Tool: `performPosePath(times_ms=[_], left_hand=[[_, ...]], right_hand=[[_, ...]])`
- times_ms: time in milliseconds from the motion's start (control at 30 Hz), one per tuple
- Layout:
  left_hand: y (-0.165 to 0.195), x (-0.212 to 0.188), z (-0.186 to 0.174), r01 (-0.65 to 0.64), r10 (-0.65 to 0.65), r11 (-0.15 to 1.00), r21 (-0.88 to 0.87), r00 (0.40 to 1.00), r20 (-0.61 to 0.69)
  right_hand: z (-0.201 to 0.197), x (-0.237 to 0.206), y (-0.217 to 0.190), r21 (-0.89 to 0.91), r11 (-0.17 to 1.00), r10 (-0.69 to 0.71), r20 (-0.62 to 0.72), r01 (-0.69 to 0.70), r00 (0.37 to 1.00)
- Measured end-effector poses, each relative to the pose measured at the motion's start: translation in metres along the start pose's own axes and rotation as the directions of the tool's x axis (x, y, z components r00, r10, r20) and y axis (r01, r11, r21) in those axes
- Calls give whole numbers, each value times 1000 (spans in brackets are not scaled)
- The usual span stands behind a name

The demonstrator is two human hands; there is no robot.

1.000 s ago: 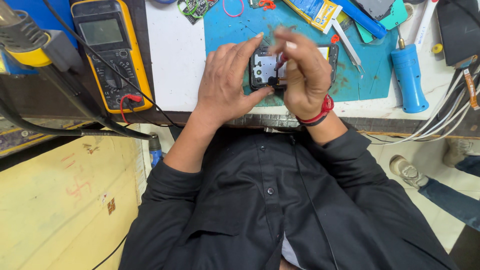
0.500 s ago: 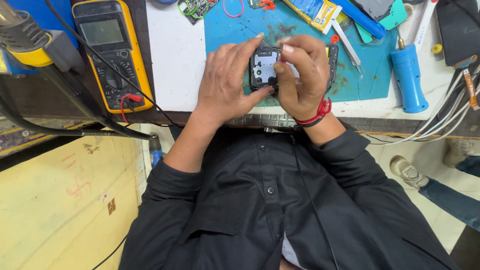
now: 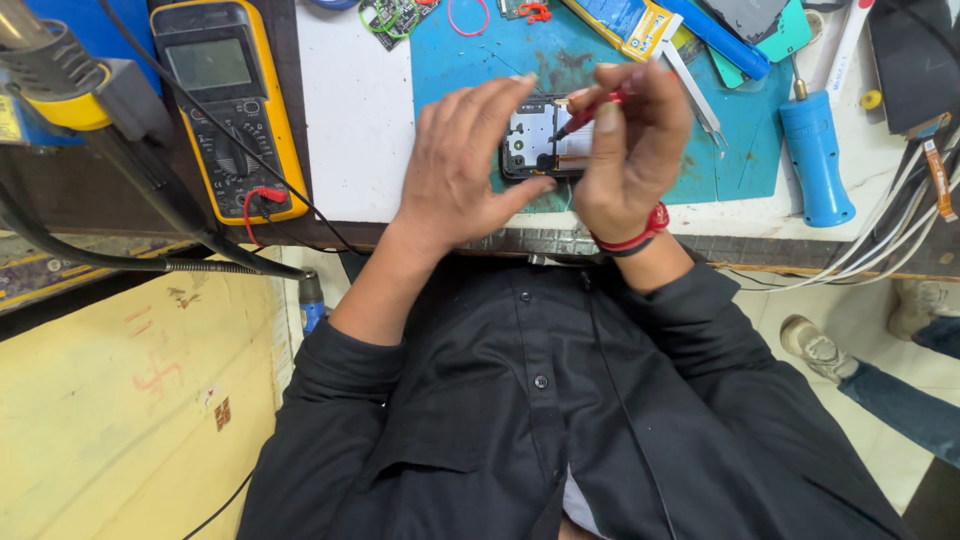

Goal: The person uses a red-handled screwdriver to remove screws from the back of a disassembled smartphone. They then lift the back cover, inspect the internal components, and connect a charging cable to the phone. The screen lights up, indicating the device is receiving power.

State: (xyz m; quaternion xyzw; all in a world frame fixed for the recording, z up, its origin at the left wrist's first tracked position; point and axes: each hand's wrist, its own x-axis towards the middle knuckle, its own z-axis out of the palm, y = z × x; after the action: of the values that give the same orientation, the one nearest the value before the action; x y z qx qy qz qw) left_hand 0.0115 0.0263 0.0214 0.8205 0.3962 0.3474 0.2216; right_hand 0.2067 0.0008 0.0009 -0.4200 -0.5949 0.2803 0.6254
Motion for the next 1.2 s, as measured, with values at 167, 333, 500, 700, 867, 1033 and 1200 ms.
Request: performPosePath(times_ms=[167, 333, 500, 700, 867, 1033, 1200], left_hand=[[-3, 4, 12, -28, 29, 999, 34, 999, -20], [-25, 20, 9, 71, -52, 964, 255, 995, -82], [-22, 25, 1, 36, -15, 961, 273, 997, -79], [-3, 26, 22, -195, 182, 977, 90, 974, 135], [-12, 21, 20, -175, 172, 985, 10, 976, 133], [-21, 7, -5, -118, 119, 993, -12, 984, 130], [-10, 2, -10, -166, 157, 981, 104, 983, 93]], right_hand=[[-16, -4, 2, 204, 975, 115, -121, -89, 986], [-61, 11, 6, -71, 997, -22, -238, 5, 971], [-92, 15, 16, -191, 981, -66, -211, 25, 975], [-87, 10, 24, -199, 980, -57, -212, 15, 976], [-81, 8, 9, -183, 983, -47, -195, 11, 980], [-63, -1, -1, -157, 988, -17, -142, -5, 990], [-46, -1, 4, -157, 987, -52, -41, 45, 998]])
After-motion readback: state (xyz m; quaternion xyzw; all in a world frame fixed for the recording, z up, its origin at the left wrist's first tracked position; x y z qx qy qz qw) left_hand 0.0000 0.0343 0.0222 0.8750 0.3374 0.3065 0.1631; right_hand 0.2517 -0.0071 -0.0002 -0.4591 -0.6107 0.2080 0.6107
